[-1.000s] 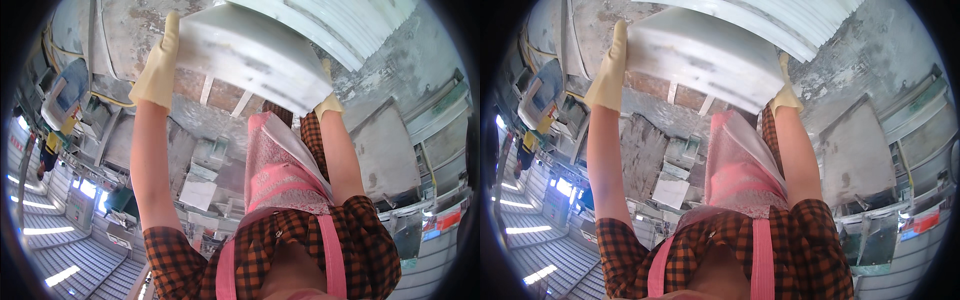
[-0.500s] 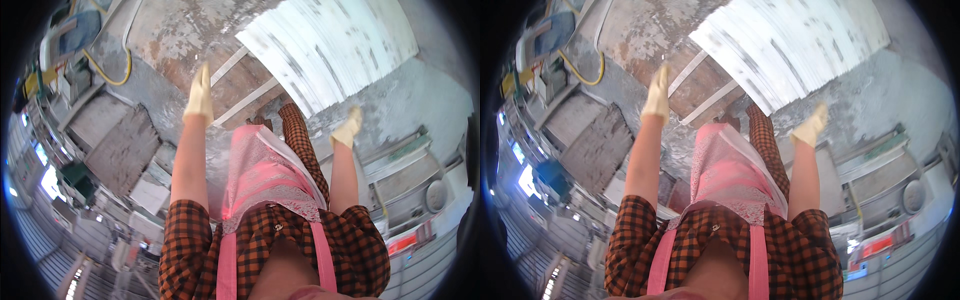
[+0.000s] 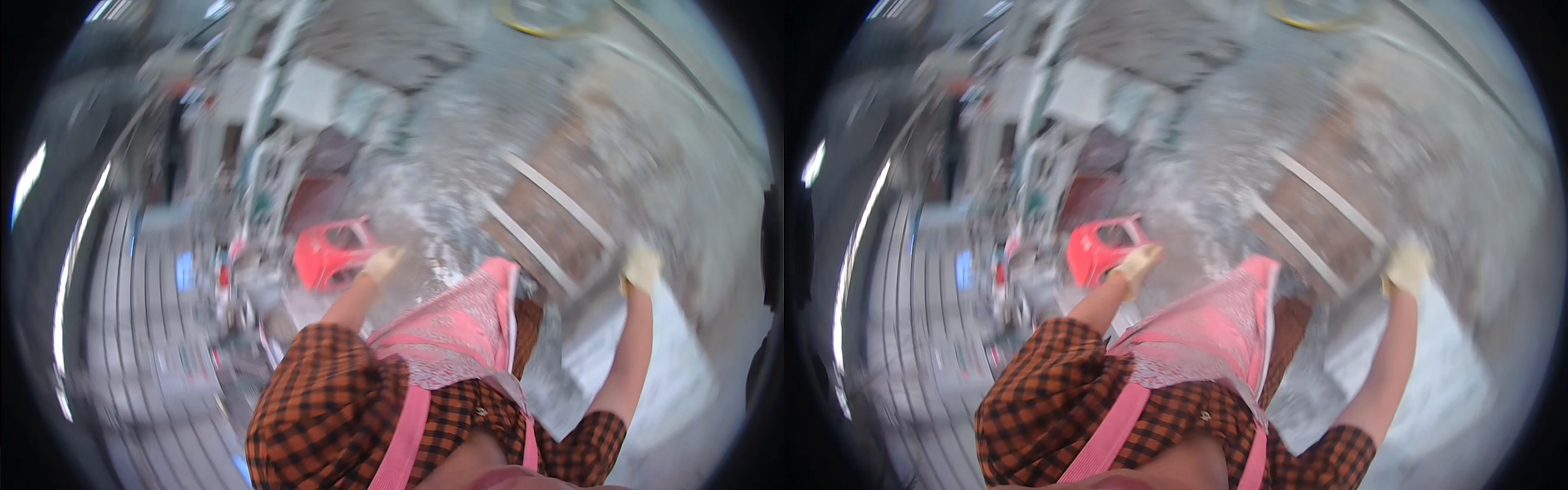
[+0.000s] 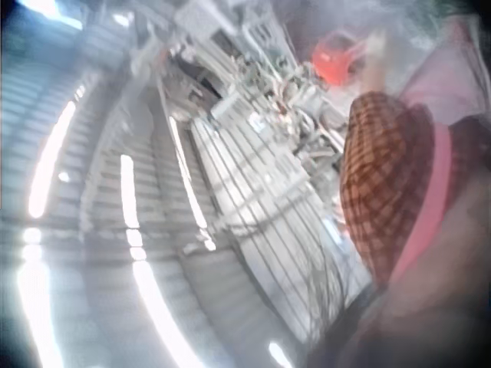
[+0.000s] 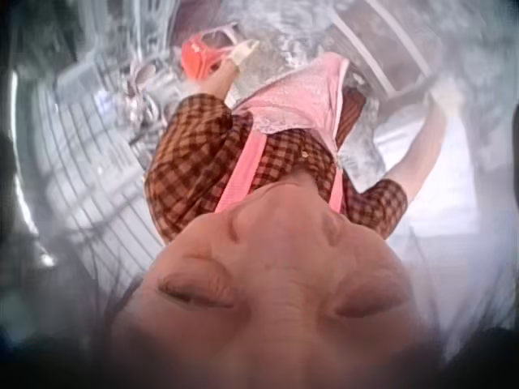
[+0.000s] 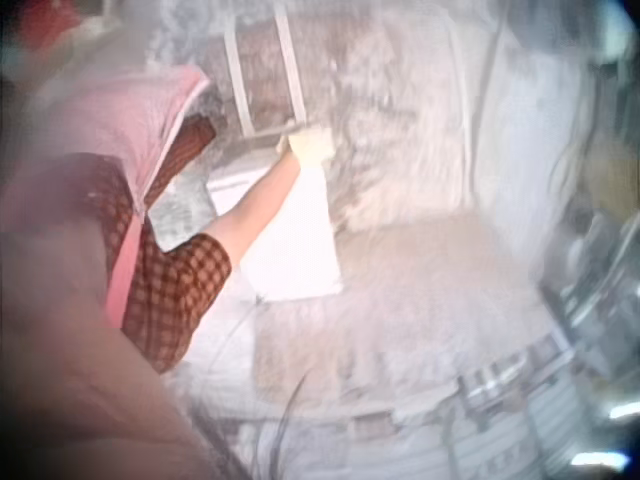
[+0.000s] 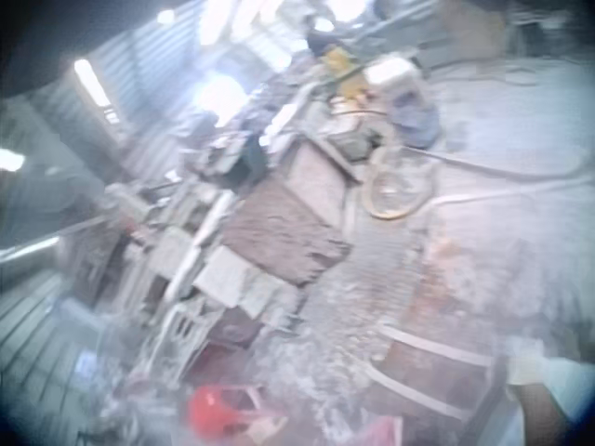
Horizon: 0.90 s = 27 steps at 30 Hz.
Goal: The person repeatedly picks up white rectangular tiles from a conveyor belt and stacks them on a wooden pallet. The person handles the tiles by hand, placing them one at a time into a growing stack.
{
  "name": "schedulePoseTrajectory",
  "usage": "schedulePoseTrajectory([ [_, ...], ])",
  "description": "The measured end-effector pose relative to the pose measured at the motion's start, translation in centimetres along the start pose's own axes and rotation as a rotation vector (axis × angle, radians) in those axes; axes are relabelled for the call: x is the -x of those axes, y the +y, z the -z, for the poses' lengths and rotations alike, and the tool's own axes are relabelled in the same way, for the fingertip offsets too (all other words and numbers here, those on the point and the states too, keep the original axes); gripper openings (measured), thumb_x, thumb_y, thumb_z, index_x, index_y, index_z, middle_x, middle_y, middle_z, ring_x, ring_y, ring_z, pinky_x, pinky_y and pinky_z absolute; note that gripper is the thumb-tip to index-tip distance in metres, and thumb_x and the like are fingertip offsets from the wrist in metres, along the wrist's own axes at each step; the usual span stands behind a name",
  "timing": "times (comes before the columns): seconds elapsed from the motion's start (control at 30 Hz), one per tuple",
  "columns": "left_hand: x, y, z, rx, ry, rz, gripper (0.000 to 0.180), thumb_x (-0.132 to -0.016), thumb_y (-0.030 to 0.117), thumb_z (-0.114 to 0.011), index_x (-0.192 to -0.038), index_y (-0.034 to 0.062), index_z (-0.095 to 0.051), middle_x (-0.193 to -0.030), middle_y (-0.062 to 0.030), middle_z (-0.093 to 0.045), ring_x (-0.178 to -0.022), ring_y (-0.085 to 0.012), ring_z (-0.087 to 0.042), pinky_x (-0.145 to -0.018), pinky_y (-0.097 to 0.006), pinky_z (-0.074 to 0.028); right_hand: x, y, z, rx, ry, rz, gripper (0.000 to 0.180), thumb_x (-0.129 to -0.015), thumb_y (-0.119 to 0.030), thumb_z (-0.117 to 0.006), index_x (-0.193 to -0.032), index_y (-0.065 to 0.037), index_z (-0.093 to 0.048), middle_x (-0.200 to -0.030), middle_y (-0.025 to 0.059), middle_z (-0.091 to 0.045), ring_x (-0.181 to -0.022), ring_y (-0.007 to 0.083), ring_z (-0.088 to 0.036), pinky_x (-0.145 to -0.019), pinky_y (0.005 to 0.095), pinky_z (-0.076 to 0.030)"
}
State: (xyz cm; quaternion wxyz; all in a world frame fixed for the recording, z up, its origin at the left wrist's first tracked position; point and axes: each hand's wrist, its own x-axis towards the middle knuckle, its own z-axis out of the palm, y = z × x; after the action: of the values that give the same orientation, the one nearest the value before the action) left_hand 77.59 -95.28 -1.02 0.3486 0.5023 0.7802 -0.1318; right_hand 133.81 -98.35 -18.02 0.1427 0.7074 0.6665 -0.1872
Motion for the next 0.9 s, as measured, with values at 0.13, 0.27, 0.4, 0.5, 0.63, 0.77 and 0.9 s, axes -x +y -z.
schedulePoseTrajectory([
  [0.13, 1.6, -4.5, -1.8, -0.026, 0.055, -0.019, 0.054, -0.094, 0.047, -0.045, -0.119, 0.0029, -0.064, -0.119, -0.0233, -0.063, -0.114, -0.0359, -0.059, -0.097, -0.044, -0.044, -3.6, 0.8, -4.8, 0.208, -0.502, -0.211, 0.028, -0.073, -0.04, -0.065, -0.086, -0.019, -0.079, -0.089, 0.0061, -0.075, -0.085, 0.0227, -0.073, -0.065, 0.0419, -0.057],
  [0.27, 2.5, -8.9, -2.1, -0.006, 0.081, 0.044, 0.054, -0.094, 0.046, -0.045, -0.119, 0.0027, -0.064, -0.119, -0.0239, -0.063, -0.115, -0.0383, -0.058, -0.097, -0.045, -0.044, -3.6, 1.0, -7.4, 0.104, -0.141, -0.227, 0.017, -0.062, -0.024, -0.073, -0.073, -0.011, -0.073, -0.081, 0.0127, -0.073, -0.079, 0.0306, -0.072, -0.063, 0.042, -0.055],
  [0.4, 2.6, -11.6, -2.9, 0.099, 0.062, 0.177, 0.054, -0.094, 0.046, -0.046, -0.123, 0.0034, -0.062, -0.123, -0.0235, -0.062, -0.117, -0.0392, -0.056, -0.1, -0.045, -0.043, -1.8, -0.5, -5.3, -0.091, -0.035, -0.339, 0.023, -0.047, -0.009, -0.078, -0.065, -0.007, -0.065, -0.073, 0.0157, -0.069, -0.076, 0.0363, -0.07, -0.066, 0.0393, -0.055],
  [0.5, 2.0, -11.8, -3.4, 0.125, 0.026, 0.221, 0.055, -0.094, 0.047, -0.048, -0.127, 0.0038, -0.061, -0.126, -0.0226, -0.061, -0.12, -0.038, -0.055, -0.102, -0.044, -0.042, -1.4, -1.8, -2.6, -0.037, -0.08, -0.314, 0.024, -0.045, -0.006, -0.078, -0.064, -0.006, -0.063, -0.077, 0.0165, -0.069, -0.082, 0.0338, -0.07, -0.069, 0.0364, -0.056],
  [0.63, 0.9, -9.9, -3.9, 0.071, -0.012, 0.203, 0.055, -0.096, 0.043, -0.049, -0.13, 0.0017, -0.057, -0.12, -0.0182, -0.064, -0.11, -0.0293, -0.061, -0.096, -0.039, -0.045, -1.5, -1.5, -2.0, 0.126, -0.173, -0.212, 0.024, -0.046, -0.014, -0.081, -0.063, -0.01, -0.065, -0.081, 0.0158, -0.07, -0.085, 0.0317, -0.07, -0.071, 0.0346, -0.056],
  [0.77, 0.3, -7.0, -3.8, 0.108, -0.002, 0.177, 0.053, -0.096, 0.042, -0.051, -0.129, 0.0011, -0.058, -0.112, -0.0157, -0.067, -0.102, -0.0248, -0.064, -0.092, -0.037, -0.047, -2.8, -0.4, -4.6, 0.178, -0.266, -0.128, 0.024, -0.049, -0.02, -0.082, -0.065, -0.011, -0.066, -0.08, 0.012, -0.07, -0.084, 0.0314, -0.07, -0.073, 0.0342, -0.056],
  [0.9, 1.2, -5.1, -2.7, 0.179, 0.023, 0.122, 0.053, -0.096, 0.042, -0.051, -0.129, 0.0013, -0.058, -0.113, -0.0155, -0.067, -0.102, -0.024, -0.063, -0.091, -0.037, -0.047, -3.6, -0.4, -4.7, 0.028, -0.215, -0.143, 0.018, -0.065, -0.02, -0.076, -0.081, -0.014, -0.071, -0.091, 0.0111, -0.071, -0.091, 0.0309, -0.069, -0.076, 0.0349, -0.056],
])
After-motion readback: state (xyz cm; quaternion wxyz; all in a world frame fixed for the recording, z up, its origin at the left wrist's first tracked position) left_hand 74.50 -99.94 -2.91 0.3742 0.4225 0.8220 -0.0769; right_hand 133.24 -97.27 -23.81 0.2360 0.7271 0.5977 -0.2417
